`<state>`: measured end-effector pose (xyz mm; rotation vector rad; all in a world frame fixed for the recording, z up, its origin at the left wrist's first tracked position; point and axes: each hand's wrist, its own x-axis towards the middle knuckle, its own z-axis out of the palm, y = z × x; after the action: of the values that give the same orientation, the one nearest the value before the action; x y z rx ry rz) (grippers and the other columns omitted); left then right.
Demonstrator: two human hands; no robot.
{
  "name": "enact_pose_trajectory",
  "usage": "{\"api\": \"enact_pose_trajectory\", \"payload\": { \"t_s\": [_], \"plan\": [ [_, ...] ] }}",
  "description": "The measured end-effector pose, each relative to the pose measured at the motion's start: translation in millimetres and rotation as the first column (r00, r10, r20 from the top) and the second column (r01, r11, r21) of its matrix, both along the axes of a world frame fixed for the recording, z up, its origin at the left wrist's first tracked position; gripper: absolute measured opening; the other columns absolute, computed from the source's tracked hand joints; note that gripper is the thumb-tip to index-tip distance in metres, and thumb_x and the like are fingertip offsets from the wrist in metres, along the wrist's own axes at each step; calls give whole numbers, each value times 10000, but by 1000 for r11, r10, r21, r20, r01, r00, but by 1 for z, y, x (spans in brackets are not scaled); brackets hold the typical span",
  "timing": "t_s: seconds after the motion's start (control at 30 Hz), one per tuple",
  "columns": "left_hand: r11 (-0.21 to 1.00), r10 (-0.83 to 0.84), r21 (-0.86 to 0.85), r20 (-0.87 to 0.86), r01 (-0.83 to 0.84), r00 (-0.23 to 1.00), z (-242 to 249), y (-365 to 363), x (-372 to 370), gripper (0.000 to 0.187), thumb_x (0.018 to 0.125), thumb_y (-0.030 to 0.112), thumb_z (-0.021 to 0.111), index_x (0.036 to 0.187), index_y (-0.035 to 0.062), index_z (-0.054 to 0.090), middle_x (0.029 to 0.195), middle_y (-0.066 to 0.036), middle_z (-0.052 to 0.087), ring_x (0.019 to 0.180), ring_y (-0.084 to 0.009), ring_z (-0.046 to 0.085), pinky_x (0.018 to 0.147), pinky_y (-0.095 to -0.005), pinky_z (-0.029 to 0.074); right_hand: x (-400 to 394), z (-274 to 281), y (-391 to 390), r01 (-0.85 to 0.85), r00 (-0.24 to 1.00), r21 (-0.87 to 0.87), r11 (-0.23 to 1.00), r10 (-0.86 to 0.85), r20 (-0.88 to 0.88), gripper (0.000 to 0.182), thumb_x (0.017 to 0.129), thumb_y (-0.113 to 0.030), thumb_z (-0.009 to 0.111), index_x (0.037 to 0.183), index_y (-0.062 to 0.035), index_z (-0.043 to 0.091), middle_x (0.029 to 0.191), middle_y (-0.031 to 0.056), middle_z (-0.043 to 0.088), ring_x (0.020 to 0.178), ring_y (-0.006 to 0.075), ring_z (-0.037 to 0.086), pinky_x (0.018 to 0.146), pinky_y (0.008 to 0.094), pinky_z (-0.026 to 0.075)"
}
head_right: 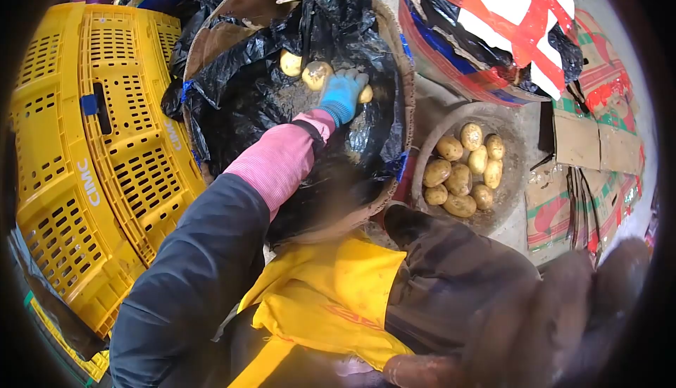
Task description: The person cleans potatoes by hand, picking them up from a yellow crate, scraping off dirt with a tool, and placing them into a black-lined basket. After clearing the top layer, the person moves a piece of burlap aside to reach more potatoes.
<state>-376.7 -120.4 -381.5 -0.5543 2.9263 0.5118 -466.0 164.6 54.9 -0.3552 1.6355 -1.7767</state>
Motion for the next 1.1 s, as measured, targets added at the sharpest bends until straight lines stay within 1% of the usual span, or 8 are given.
{"api": "enact_pose_trajectory", "payload": {
  "t_s": [0.13, 0.3, 0.5, 0.63, 0.7, 0.83, 0.93, 1.1],
  "plan": [
    [940, 278, 267, -249, -211, 928, 45, 6, 18, 635, 658, 215, 843, 1231, 88, 602, 1201, -168, 636, 1156, -372, 592, 995, -453, 474, 4, -4, 13, -43, 997, 197, 979, 56, -58, 417, 1023, -256, 480, 1330, 26, 498, 1157, 136, 556, 1062, 226, 576, 995, 356, 458],
    [849, 452, 512, -577, -129, 681, 178, 48, 49, 652, 685, 231, 885, 1236, 47, 588, 1136, -168, 622, 1096, -366, 613, 958, -430, 500, 34, -1, -34, -50, 989, -226, 973, 79, 124, 531, 985, -323, 595, 1418, -42, 474, 1390, 129, 564, 1213, 193, 598, 1117, 319, 427],
    [923, 200, 340, -823, 180, 531, 258, 122, 16, 396, 858, 141, 733, 1233, 68, 630, 1180, -195, 644, 1079, -399, 634, 974, -450, 493, 70, 0, -43, -30, 892, -222, 975, -74, -446, 413, 944, -74, 639, 1329, 47, 555, 1425, 172, 552, 1236, 190, 587, 1047, 316, 489],
    [868, 272, 483, -653, 113, 707, 210, 85, 25, 288, 899, 126, 666, 1185, 90, 678, 1230, -205, 645, 1135, -397, 603, 1010, -444, 472, 63, 17, -35, 35, 998, -422, 906, -11, 59, 431, 962, -20, 584, 1376, 77, 515, 1376, 189, 570, 1126, 157, 604, 939, 265, 535],
    [788, 549, 606, -614, -106, 567, 143, 51, 38, 264, 878, 72, 651, 1138, 72, 699, 1232, -170, 652, 1122, -315, 624, 991, -386, 491, 44, 13, -26, 4, 963, -542, 841, 144, 230, 483, 996, -101, 559, 1439, 63, 457, 1338, 186, 584, 1041, 145, 628, 858, 239, 563],
    [467, 865, 329, 23, -821, 502, 60, -19, 51, 664, 713, 374, 845, 1243, 40, 627, 1172, -221, 671, 1105, -379, 654, 956, -432, 518, 45, 17, -46, 153, 949, -401, 903, -20, 316, 536, 1040, -251, 510, 1458, 62, 391, 1056, 174, 648, 720, 175, 641, 552, 237, 566],
    [390, 888, 410, 70, -825, 455, -42, -43, 34, 797, 634, 399, 904, 1239, -10, 585, 1245, -251, 634, 1150, -402, 629, 981, -440, 511, 40, 4, -53, 269, 937, -215, 939, -203, 285, 533, 1008, -291, 572, 1384, 60, 434, 844, 135, 590, 510, 156, 524, 334, 252, 455],
    [230, 958, 350, 81, -908, 274, 16, -21, 3, 833, 634, 344, 911, 1281, -25, 540, 1260, -253, 616, 1176, -411, 605, 1019, -437, 489, 41, 7, -65, 234, 957, -31, 972, -225, 182, 579, 928, -349, 672, 1311, 47, 491, 849, 149, 610, 502, 152, 533, 321, 243, 431]
  ]
}}
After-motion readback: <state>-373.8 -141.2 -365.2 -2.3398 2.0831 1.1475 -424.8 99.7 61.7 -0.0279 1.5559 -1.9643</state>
